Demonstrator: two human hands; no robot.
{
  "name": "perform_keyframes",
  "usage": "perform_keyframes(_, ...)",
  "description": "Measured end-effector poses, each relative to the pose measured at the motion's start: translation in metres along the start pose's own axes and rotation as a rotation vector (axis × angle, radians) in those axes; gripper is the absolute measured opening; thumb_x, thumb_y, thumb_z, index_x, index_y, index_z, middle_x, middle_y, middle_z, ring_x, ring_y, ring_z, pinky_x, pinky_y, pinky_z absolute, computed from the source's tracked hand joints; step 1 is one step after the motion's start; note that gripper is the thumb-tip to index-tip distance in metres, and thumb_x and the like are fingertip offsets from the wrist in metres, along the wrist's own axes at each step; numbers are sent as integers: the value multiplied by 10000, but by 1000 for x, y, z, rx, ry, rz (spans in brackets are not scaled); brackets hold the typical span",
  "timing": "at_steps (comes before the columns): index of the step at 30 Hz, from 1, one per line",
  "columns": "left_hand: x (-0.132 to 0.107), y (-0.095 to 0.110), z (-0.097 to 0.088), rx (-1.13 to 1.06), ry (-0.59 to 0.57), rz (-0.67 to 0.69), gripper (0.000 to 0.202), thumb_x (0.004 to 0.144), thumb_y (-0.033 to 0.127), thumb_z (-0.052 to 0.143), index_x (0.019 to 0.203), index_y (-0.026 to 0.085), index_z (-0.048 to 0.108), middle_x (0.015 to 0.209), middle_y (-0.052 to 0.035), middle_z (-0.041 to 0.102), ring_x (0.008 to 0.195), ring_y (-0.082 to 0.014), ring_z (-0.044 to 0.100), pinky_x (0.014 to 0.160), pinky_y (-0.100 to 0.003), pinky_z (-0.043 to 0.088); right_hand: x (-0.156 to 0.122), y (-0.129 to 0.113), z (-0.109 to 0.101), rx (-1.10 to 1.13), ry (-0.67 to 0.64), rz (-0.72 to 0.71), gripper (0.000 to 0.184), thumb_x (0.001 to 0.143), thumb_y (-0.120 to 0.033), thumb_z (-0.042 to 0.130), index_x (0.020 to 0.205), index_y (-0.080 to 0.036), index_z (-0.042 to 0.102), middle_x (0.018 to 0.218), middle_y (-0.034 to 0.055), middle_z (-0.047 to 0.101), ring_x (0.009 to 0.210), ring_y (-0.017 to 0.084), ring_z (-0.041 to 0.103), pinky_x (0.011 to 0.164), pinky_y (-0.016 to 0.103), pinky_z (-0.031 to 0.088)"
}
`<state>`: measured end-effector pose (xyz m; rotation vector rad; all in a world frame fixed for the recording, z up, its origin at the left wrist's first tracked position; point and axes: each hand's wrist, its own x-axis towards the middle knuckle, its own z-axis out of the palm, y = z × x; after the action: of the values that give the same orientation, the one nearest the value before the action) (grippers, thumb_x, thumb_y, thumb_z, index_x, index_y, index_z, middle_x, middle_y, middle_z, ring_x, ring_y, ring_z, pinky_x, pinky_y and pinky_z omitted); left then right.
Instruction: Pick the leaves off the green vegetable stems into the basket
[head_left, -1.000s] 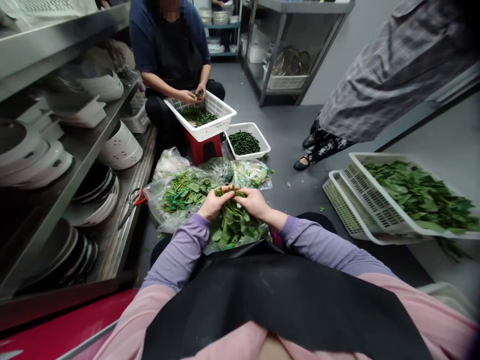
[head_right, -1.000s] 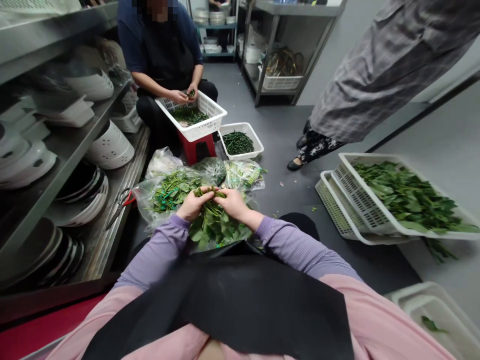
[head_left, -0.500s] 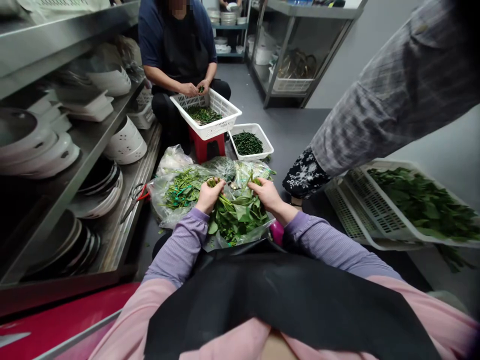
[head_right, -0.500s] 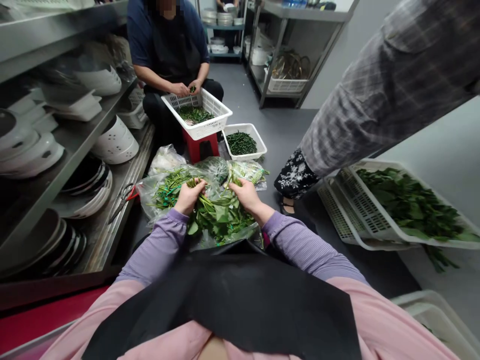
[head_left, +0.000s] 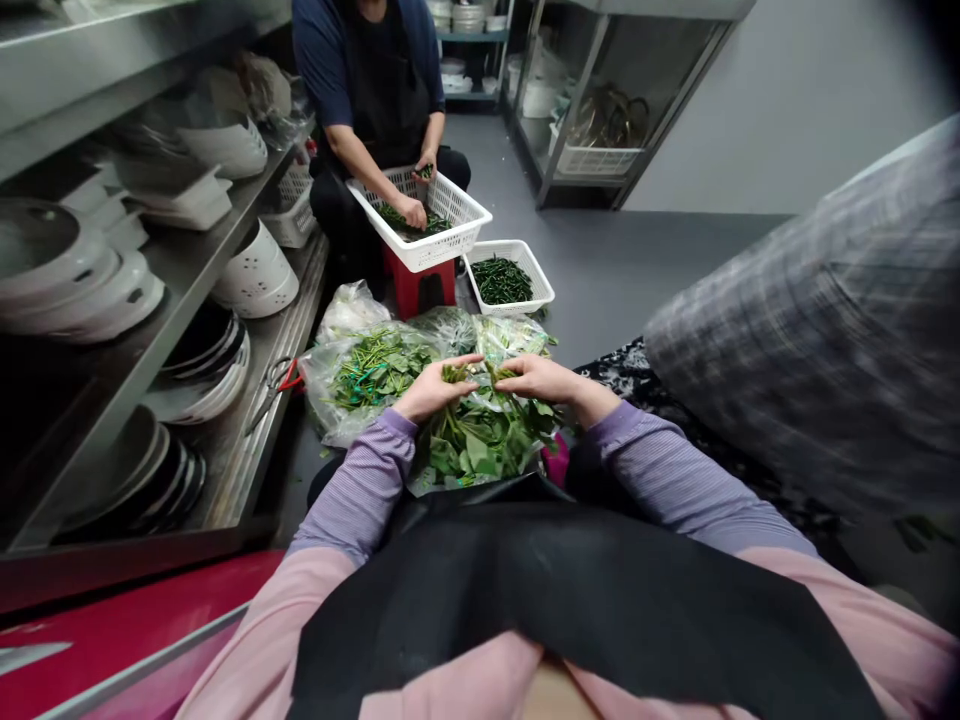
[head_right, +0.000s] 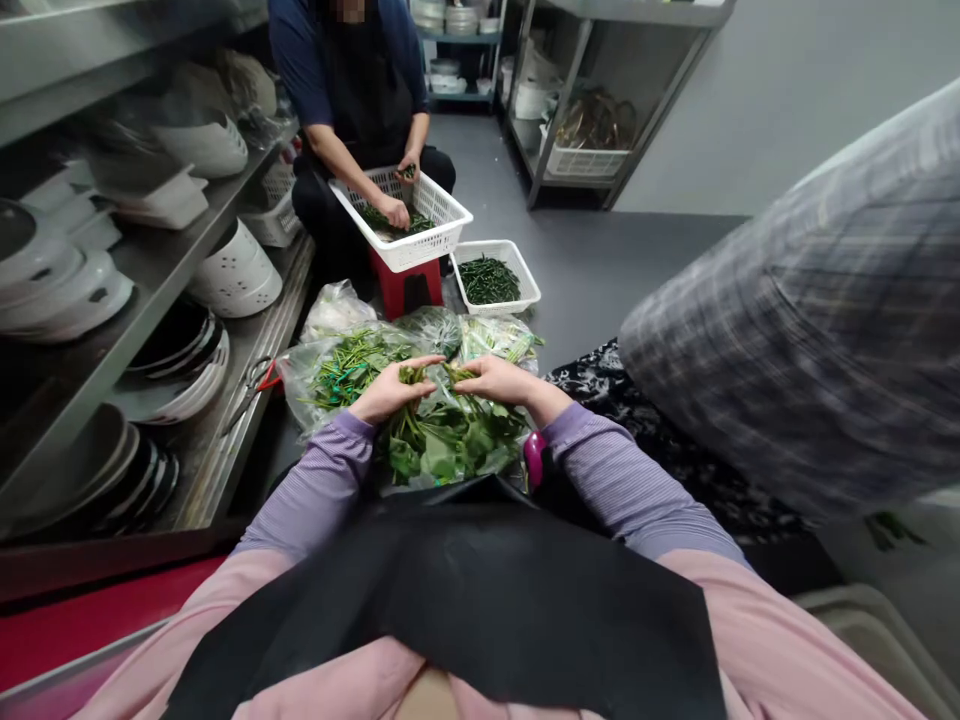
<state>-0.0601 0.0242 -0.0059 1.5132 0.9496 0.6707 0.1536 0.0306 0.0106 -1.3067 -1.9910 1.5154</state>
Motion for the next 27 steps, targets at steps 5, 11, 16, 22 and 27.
perform_keyframes(5, -4, 9, 9, -267, -34, 74, 391, 645, 409, 696, 861, 95, 607, 593, 9, 564, 440, -63, 478, 449, -199, 407, 4, 5, 14, 248, -250, 64, 317, 669, -424, 639, 695, -118, 559, 476, -64, 405, 424, 49, 338, 446, 208, 260)
perform_keyframes(11, 0, -1, 5, -318, 101, 32, 348, 638, 412, 703, 706, 119, 527, 478, 37, 516, 371, -67, 462, 400, -197, 394, -2, 6, 20, 234, -185, 102, 417, 694, -486, 608, 862, -104, 608, 500, -62, 425, 452, 53, 344, 466, 205, 267)
perform_keyframes(16, -1, 1, 3, -325, 97, -72, 336, 635, 394, 706, 710, 123, 523, 473, 38, 519, 349, -67, 452, 375, -195, 372, -10, 1, 16, -178, -141, -20, 282, 713, -365, 593, 844, -121, 644, 683, -8, 563, 617, 98, 477, 613, 226, 371)
perform_keyframes(22, 1, -1, 5, -312, 118, -168, 299, 632, 351, 701, 694, 112, 532, 490, 19, 545, 351, -61, 448, 373, -192, 368, -10, -1, 23, -750, -75, -280, 202, 779, -220, 443, 784, -136, 626, 769, 42, 596, 679, 120, 516, 641, 227, 365)
perform_keyframes(27, 0, -5, 4, -288, 169, -179, 267, 626, 315, 701, 690, 112, 539, 493, 17, 550, 379, -64, 462, 391, -191, 388, -17, -4, 34, -1140, 33, -268, 243, 796, -277, 418, 796, -124, 606, 794, 100, 612, 648, 151, 521, 565, 248, 311)
